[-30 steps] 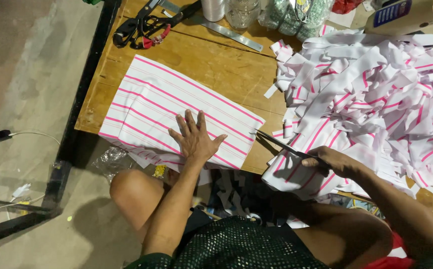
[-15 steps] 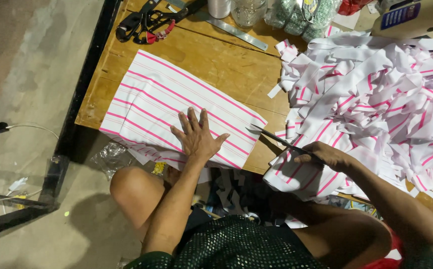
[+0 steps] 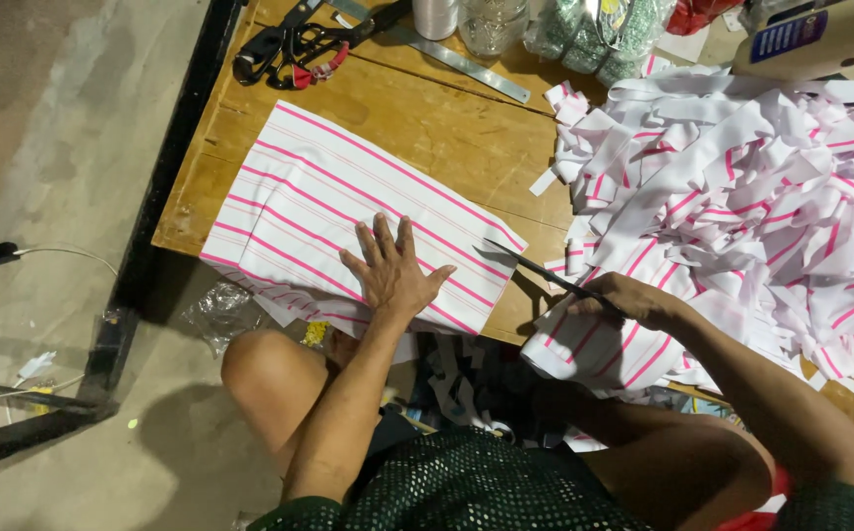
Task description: Cutting strips of striped fabric using scissors on a wooden table
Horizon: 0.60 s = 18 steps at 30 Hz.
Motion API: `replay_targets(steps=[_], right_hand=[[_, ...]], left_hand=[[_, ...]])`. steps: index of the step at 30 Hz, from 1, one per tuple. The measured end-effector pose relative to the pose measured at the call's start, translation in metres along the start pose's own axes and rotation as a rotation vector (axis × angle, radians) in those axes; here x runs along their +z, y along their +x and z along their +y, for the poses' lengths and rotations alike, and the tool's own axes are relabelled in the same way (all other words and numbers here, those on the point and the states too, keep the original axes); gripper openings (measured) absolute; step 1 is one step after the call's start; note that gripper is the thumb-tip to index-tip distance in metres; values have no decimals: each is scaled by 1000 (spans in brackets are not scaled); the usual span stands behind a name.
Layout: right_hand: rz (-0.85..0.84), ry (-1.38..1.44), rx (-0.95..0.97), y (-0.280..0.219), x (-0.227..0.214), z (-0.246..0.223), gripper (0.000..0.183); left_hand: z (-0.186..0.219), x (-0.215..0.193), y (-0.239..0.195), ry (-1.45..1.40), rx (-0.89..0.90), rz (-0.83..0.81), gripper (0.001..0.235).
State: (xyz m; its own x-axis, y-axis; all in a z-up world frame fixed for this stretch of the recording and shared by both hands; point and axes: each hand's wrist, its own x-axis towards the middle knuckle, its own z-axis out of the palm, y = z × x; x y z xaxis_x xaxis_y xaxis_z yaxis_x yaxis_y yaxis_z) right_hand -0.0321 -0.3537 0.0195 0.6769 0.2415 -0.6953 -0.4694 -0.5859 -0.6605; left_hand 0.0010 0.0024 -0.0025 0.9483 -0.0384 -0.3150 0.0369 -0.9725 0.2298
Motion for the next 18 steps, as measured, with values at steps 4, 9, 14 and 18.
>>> replay_targets(steps=[4,9,14,18], right_hand=[[-24,1,-31,-2,0,-5,37],[-30,-9,-131,-5,-1,-7,28],[-81,23,-141,12,2,-11,36],[-47,86,-166,25,7,-3,35]], left_hand=[[0,-3,-2,2,-7,-10,107],[0,-5,-3,3,-2,-18,107],[0,-6,-3,-1,6,-22,107],[-2,-7,-5,-35,29,2,107]])
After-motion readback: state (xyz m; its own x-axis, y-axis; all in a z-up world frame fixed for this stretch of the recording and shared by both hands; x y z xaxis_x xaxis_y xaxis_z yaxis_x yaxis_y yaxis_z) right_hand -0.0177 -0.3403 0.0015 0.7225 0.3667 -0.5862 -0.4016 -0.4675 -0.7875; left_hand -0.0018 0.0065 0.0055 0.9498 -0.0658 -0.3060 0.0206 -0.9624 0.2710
